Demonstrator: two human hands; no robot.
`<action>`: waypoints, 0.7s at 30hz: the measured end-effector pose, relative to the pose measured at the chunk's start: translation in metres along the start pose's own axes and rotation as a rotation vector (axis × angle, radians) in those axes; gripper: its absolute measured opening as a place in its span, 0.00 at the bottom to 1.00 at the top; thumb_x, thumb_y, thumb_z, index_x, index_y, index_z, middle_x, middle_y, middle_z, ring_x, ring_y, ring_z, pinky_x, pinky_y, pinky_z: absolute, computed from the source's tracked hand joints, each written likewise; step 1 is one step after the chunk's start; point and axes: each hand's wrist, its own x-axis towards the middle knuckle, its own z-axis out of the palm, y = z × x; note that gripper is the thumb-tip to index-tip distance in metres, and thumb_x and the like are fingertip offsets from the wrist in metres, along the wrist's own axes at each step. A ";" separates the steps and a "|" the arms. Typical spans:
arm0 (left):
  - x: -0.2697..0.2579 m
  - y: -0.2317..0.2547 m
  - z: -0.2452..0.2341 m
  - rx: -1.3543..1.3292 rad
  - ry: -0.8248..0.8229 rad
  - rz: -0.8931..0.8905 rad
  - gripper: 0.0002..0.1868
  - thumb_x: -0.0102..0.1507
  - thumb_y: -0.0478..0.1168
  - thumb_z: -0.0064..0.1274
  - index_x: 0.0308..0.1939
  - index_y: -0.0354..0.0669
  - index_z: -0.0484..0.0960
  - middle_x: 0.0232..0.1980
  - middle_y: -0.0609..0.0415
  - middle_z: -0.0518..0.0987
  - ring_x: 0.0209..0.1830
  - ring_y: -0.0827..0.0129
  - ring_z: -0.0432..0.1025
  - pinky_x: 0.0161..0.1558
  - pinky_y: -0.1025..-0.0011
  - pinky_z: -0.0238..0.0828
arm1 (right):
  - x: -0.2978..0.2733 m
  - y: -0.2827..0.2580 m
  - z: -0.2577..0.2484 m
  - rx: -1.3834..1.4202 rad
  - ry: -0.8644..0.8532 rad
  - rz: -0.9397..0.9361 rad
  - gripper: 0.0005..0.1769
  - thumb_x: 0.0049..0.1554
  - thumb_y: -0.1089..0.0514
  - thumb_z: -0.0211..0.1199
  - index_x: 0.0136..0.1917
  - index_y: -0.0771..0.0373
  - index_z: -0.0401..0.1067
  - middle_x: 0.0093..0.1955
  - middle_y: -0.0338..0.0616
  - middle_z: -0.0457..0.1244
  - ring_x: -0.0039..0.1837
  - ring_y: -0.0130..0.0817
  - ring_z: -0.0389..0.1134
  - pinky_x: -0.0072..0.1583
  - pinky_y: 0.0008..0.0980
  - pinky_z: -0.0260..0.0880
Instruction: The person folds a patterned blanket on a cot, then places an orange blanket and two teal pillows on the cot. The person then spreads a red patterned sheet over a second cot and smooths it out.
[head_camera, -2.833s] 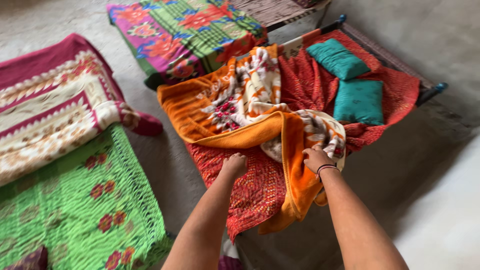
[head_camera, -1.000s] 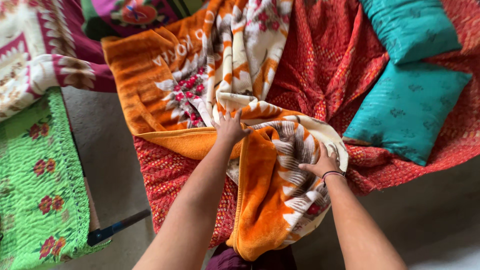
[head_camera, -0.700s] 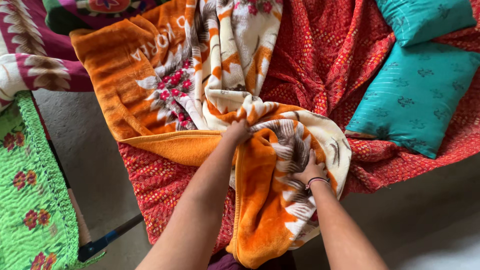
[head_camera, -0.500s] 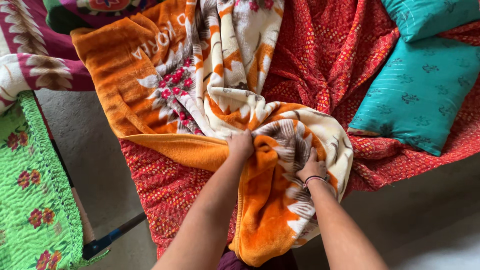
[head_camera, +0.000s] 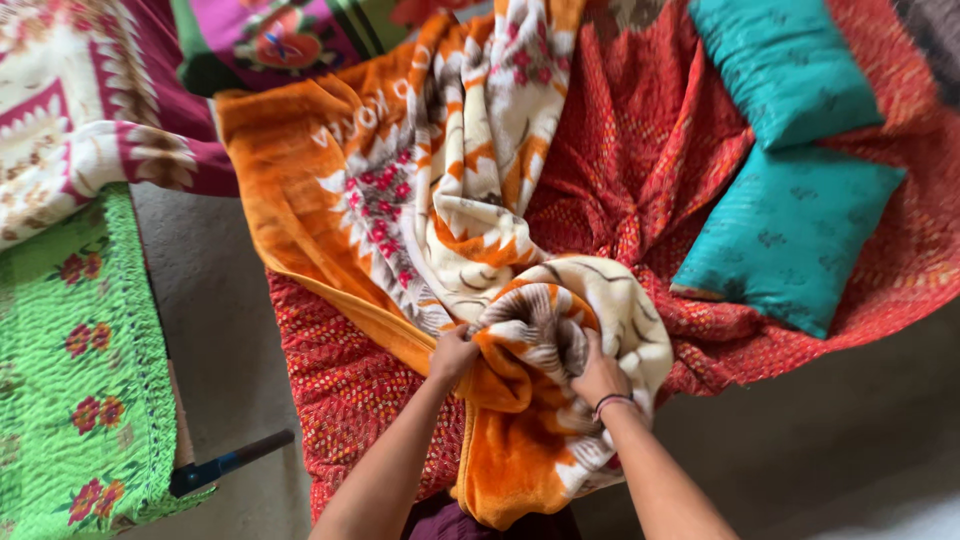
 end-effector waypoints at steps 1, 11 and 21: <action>-0.008 0.001 -0.001 -0.296 -0.019 0.047 0.19 0.58 0.37 0.51 0.53 0.40 0.82 0.49 0.46 0.84 0.50 0.54 0.77 0.55 0.57 0.73 | -0.014 -0.009 -0.006 0.021 -0.008 -0.026 0.60 0.46 0.59 0.66 0.83 0.42 0.37 0.50 0.67 0.69 0.55 0.64 0.71 0.59 0.56 0.70; -0.148 0.223 -0.056 -0.624 -0.519 0.667 0.25 0.57 0.30 0.43 0.59 0.31 0.79 0.55 0.55 0.80 0.55 0.74 0.71 0.59 0.76 0.66 | -0.068 -0.111 -0.115 0.589 0.048 -0.622 0.44 0.53 0.60 0.65 0.76 0.50 0.44 0.54 0.61 0.68 0.56 0.53 0.69 0.59 0.47 0.69; -0.243 0.225 -0.222 -0.957 0.098 0.445 0.42 0.55 0.46 0.64 0.70 0.49 0.61 0.59 0.49 0.77 0.51 0.58 0.71 0.49 0.57 0.64 | -0.163 -0.241 -0.151 0.784 -0.144 -1.005 0.27 0.59 0.62 0.65 0.64 0.57 0.53 0.58 0.54 0.67 0.57 0.41 0.66 0.59 0.37 0.68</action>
